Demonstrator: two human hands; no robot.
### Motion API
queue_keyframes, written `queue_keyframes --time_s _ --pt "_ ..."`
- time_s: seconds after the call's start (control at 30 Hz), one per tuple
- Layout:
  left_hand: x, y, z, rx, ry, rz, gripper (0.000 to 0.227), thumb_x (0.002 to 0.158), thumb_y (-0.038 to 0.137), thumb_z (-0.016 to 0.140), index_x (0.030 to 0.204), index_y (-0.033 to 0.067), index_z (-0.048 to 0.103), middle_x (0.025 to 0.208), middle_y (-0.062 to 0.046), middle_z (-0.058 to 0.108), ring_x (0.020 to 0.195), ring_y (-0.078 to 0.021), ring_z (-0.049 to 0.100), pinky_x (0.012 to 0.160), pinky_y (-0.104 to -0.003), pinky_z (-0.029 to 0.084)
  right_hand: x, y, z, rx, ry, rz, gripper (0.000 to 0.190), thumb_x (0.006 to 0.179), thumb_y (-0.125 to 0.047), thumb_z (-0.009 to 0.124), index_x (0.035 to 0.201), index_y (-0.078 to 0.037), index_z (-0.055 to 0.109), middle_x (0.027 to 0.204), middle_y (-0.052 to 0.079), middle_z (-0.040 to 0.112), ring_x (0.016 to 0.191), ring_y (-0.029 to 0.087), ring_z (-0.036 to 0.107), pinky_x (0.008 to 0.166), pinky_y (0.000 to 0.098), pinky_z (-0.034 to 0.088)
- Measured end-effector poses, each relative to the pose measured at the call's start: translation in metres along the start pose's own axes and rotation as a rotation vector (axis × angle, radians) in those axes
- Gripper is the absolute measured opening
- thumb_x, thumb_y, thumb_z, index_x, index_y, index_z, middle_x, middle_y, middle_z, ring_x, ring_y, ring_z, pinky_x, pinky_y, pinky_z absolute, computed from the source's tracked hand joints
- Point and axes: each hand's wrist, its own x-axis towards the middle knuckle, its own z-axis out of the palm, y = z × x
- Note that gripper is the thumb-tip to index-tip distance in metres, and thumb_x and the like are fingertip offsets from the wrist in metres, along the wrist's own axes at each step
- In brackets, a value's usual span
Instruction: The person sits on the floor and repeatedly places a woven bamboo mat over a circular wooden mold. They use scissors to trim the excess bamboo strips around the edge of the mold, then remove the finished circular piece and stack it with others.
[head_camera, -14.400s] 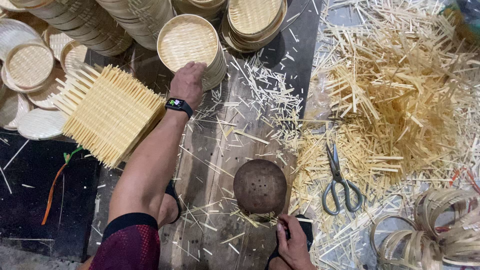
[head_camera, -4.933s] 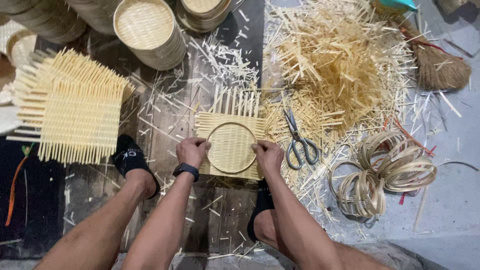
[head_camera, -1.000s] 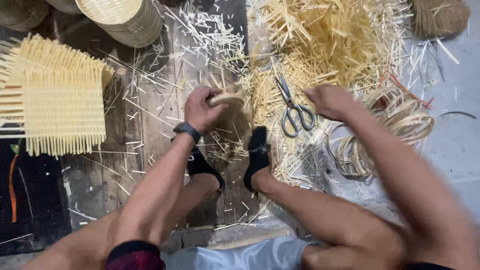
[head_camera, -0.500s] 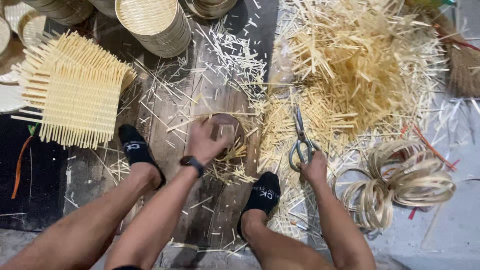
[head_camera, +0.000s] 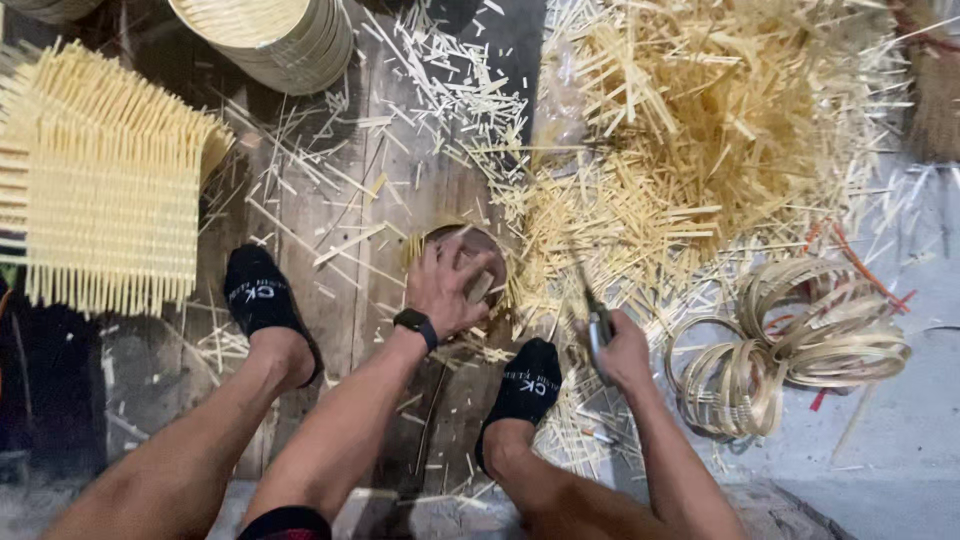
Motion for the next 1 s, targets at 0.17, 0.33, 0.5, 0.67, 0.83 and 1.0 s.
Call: queue_keyframes --time_s 0.17,0.33,0.5,0.67,0.83,1.0 --pt "-0.007 0.004 -0.001 0.077 -0.11 -0.145 0.108 0.053 0.043 0.096 0.148 0.0258 0.047 0.147 -0.016 0.038 0.135 -0.0404 0.037 0.108 -0.07 0.031 0.01 -0.055 -0.008 -0.285 0.212 -0.444 0.063 0.086 -0.056 0.07 0.115 0.0 0.063 0.1 0.022 0.061 0.095 0.036 0.058 0.08 0.0501 0.048" --pt "-0.021 0.011 0.026 -0.101 0.197 -0.214 0.112 0.058 0.039 0.093 0.155 0.0224 0.04 0.143 -0.023 0.039 0.131 -0.0485 0.037 0.11 -0.062 0.035 0.034 -0.091 0.012 -0.546 0.213 -0.492 0.059 0.08 -0.048 0.071 0.107 0.003 0.062 0.097 0.021 0.06 0.092 0.035 0.059 0.083 0.0471 0.051" --pt "-0.022 -0.004 0.023 -0.196 0.118 -0.148 0.11 0.056 0.032 0.092 0.154 0.0231 0.042 0.145 -0.021 0.041 0.132 -0.0491 0.036 0.112 -0.059 0.036 0.058 -0.068 0.015 -0.627 0.149 -0.481 0.034 0.085 -0.028 0.068 0.103 0.0 0.062 0.094 0.018 0.06 0.084 0.03 0.059 0.072 0.0435 0.052" --pt "-0.02 -0.007 0.023 -0.19 0.118 -0.105 0.111 0.055 0.028 0.093 0.154 0.024 0.043 0.145 -0.021 0.042 0.133 -0.05 0.034 0.112 -0.06 0.035 0.061 -0.081 0.006 -0.736 -0.032 -0.349 0.036 0.091 -0.037 0.063 0.101 -0.002 0.06 0.089 0.014 0.058 0.079 0.025 0.057 0.068 0.0398 0.051" --pt "-0.018 -0.012 0.01 -0.205 -0.015 -0.022 0.108 0.056 0.025 0.093 0.153 0.0275 0.045 0.148 -0.019 0.041 0.135 -0.0485 0.035 0.115 -0.058 0.035 0.063 -0.101 0.006 -0.7 -0.003 -0.335 0.038 0.093 -0.041 0.063 0.101 -0.003 0.06 0.088 0.012 0.057 0.079 0.025 0.056 0.069 0.0405 0.051" --pt "-0.009 -0.021 -0.003 -0.176 -0.124 0.062 0.109 0.057 0.022 0.093 0.153 0.0298 0.044 0.152 -0.016 0.04 0.138 -0.046 0.035 0.117 -0.052 0.037 0.067 -0.071 -0.003 -0.7 0.033 -0.464 0.044 0.088 -0.045 0.065 0.103 -0.004 0.061 0.091 0.014 0.055 0.083 0.025 0.054 0.073 0.0416 0.05"
